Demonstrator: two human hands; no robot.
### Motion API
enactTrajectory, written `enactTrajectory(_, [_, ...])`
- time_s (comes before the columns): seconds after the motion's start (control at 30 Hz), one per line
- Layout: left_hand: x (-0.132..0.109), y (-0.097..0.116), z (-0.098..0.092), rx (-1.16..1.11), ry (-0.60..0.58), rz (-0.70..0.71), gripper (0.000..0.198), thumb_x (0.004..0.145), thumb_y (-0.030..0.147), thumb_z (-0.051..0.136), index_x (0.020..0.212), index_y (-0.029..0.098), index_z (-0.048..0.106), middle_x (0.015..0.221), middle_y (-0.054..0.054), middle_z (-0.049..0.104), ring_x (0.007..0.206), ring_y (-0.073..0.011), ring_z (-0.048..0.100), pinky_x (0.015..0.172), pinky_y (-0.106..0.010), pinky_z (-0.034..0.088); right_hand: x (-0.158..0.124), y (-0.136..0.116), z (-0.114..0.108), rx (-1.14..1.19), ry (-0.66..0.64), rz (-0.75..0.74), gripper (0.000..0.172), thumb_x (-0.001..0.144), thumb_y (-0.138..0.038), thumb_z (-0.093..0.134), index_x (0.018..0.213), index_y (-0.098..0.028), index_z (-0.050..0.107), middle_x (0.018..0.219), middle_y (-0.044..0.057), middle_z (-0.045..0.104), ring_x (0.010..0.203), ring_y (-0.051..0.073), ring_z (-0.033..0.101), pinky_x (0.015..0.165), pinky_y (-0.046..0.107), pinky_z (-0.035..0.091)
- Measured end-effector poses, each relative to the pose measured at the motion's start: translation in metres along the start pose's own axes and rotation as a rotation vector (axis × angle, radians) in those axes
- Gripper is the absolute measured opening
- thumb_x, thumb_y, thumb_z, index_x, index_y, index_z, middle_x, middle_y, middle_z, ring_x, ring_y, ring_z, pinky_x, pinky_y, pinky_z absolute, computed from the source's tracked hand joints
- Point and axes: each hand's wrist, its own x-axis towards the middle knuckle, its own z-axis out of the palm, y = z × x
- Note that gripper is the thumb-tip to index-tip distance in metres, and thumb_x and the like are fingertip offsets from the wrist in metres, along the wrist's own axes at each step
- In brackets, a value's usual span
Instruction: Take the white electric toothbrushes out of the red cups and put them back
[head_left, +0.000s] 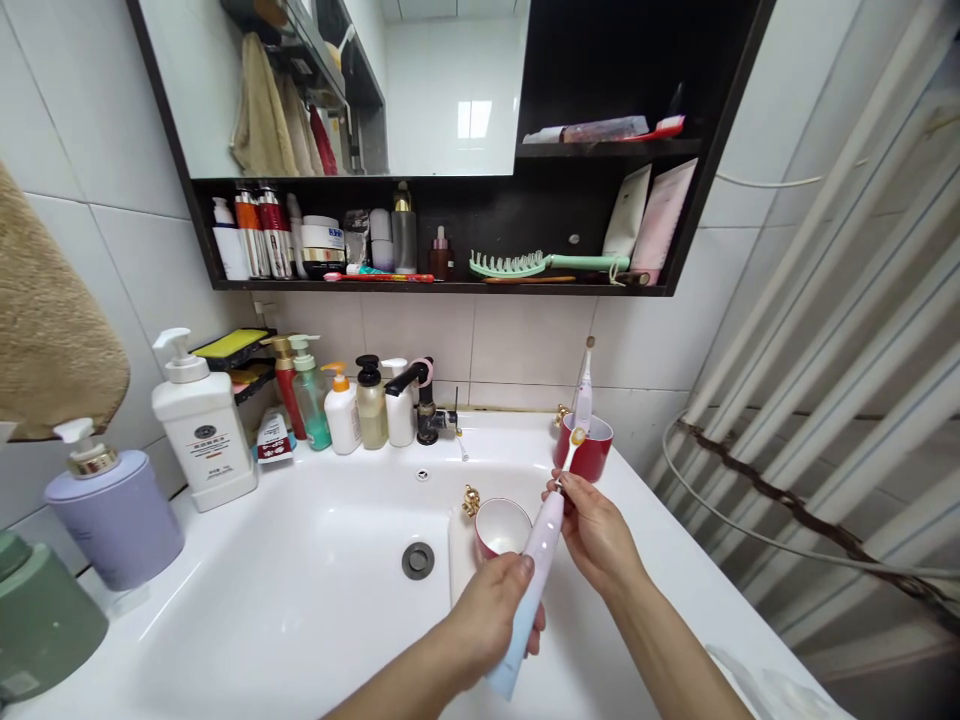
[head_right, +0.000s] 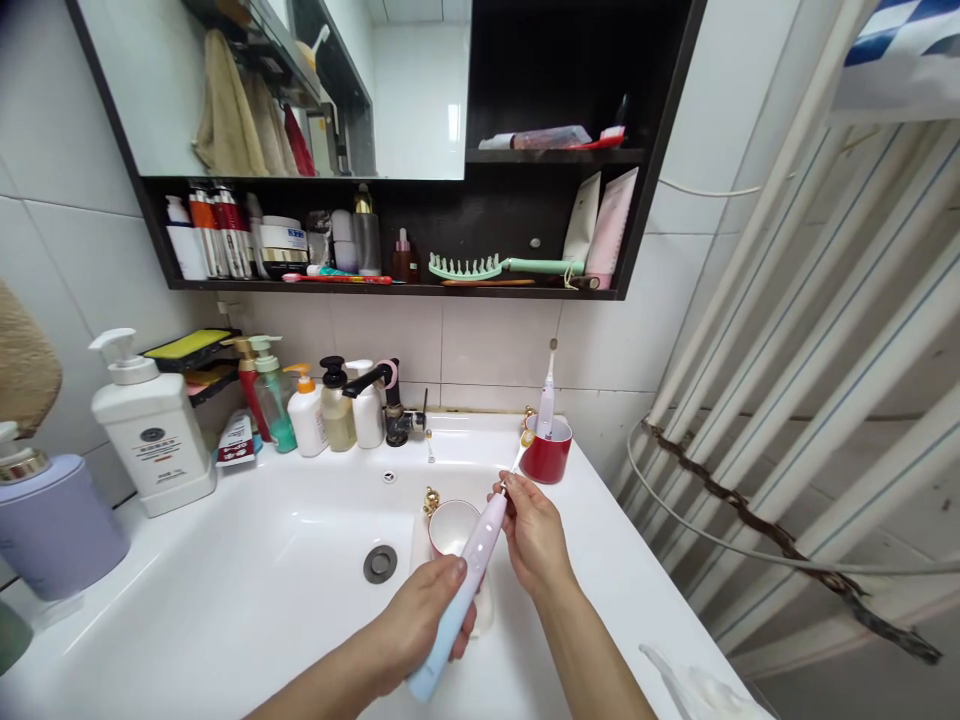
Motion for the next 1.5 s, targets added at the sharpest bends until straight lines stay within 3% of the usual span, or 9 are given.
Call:
enactTrajectory(0.17, [0.0, 0.001, -0.003, 0.21, 0.102, 0.012, 0.037, 0.065, 0.053, 0.029, 0.066, 0.017, 0.036, 0.05, 0.004, 0.042, 0.035, -0.0042, 0.037, 0.037, -0.017, 0.028, 0.0, 0.005, 0.002, 0.006, 0.055, -0.008, 0.014, 0.055, -0.024, 0.057, 0.065, -0.017, 0.051, 0.054, -0.004, 0.05, 0.051, 0.006, 0.049, 0.051, 0.015, 0.042])
enactTrajectory(0.33, [-0.002, -0.008, 0.004, 0.063, -0.064, -0.093, 0.04, 0.063, 0.056, 0.028, 0.069, 0.016, 0.035, 0.049, 0.003, 0.043, 0.033, -0.0043, 0.036, 0.034, -0.017, 0.026, 0.007, 0.0, -0.008, 0.005, 0.124, -0.051, 0.016, 0.053, -0.026, 0.058, 0.065, -0.018, 0.05, 0.057, -0.005, 0.051, 0.042, 0.004, 0.044, 0.038, 0.015, 0.039])
enactTrajectory(0.4, [-0.001, -0.01, 0.005, 0.05, -0.027, -0.09, 0.041, 0.063, 0.056, 0.03, 0.068, 0.016, 0.036, 0.049, 0.004, 0.043, 0.032, -0.0043, 0.036, 0.034, -0.017, 0.025, 0.012, -0.002, -0.015, -0.056, 0.109, -0.037, 0.019, 0.052, -0.027, 0.059, 0.066, -0.017, 0.051, 0.062, -0.003, 0.052, 0.047, 0.005, 0.047, 0.039, 0.016, 0.04])
enactTrajectory(0.5, [0.002, -0.004, 0.001, -0.058, 0.131, -0.05, 0.041, 0.064, 0.055, 0.028, 0.067, 0.016, 0.036, 0.05, 0.003, 0.043, 0.034, -0.0043, 0.036, 0.035, -0.018, 0.026, 0.023, -0.001, -0.017, -0.287, 0.101, -0.059, 0.019, 0.053, -0.029, 0.057, 0.066, -0.015, 0.052, 0.06, -0.002, 0.05, 0.049, 0.006, 0.047, 0.043, 0.017, 0.041])
enactTrajectory(0.63, [0.004, 0.009, -0.008, -0.306, 0.284, -0.114, 0.042, 0.065, 0.056, 0.025, 0.069, 0.015, 0.036, 0.051, 0.003, 0.042, 0.035, -0.0044, 0.036, 0.037, -0.018, 0.026, 0.052, 0.013, 0.003, -0.773, 0.066, -0.102, 0.016, 0.058, -0.028, 0.05, 0.068, -0.015, 0.05, 0.052, -0.002, 0.05, 0.045, 0.008, 0.047, 0.043, 0.021, 0.04])
enactTrajectory(0.9, [0.008, 0.009, -0.011, -0.427, 0.287, -0.076, 0.044, 0.062, 0.057, 0.029, 0.073, 0.015, 0.037, 0.053, 0.002, 0.044, 0.035, -0.005, 0.037, 0.036, -0.019, 0.024, 0.133, 0.056, 0.045, -1.215, 0.095, -0.035, 0.01, 0.048, -0.01, 0.05, 0.044, -0.017, 0.046, 0.038, 0.0, 0.049, 0.047, 0.015, 0.052, 0.046, 0.024, 0.037])
enactTrajectory(1.07, [0.011, 0.016, -0.014, -0.415, 0.294, -0.077, 0.05, 0.058, 0.061, 0.028, 0.075, 0.015, 0.035, 0.05, 0.002, 0.044, 0.031, -0.0047, 0.034, 0.034, -0.019, 0.024, 0.15, 0.062, 0.053, -1.426, 0.07, -0.042, 0.013, 0.049, -0.009, 0.048, 0.039, -0.016, 0.047, 0.044, 0.006, 0.053, 0.059, 0.02, 0.054, 0.05, 0.026, 0.037])
enactTrajectory(1.23, [0.012, 0.021, -0.016, -0.449, 0.332, -0.104, 0.047, 0.061, 0.058, 0.028, 0.075, 0.015, 0.034, 0.044, 0.005, 0.04, 0.029, -0.0049, 0.034, 0.033, -0.019, 0.024, 0.147, 0.059, 0.063, -1.547, 0.043, -0.104, 0.009, 0.057, -0.017, 0.047, 0.053, -0.013, 0.053, 0.068, 0.013, 0.056, 0.075, 0.026, 0.051, 0.056, 0.03, 0.036])
enactTrajectory(1.5, [0.015, 0.016, -0.022, -0.518, 0.413, -0.051, 0.039, 0.065, 0.052, 0.031, 0.075, 0.015, 0.038, 0.044, 0.004, 0.043, 0.032, -0.0059, 0.038, 0.037, -0.02, 0.026, 0.131, 0.082, 0.085, -1.504, -0.139, -0.097, 0.024, 0.07, -0.028, 0.044, 0.09, -0.015, 0.048, 0.093, 0.005, 0.049, 0.084, 0.017, 0.047, 0.069, 0.032, 0.038])
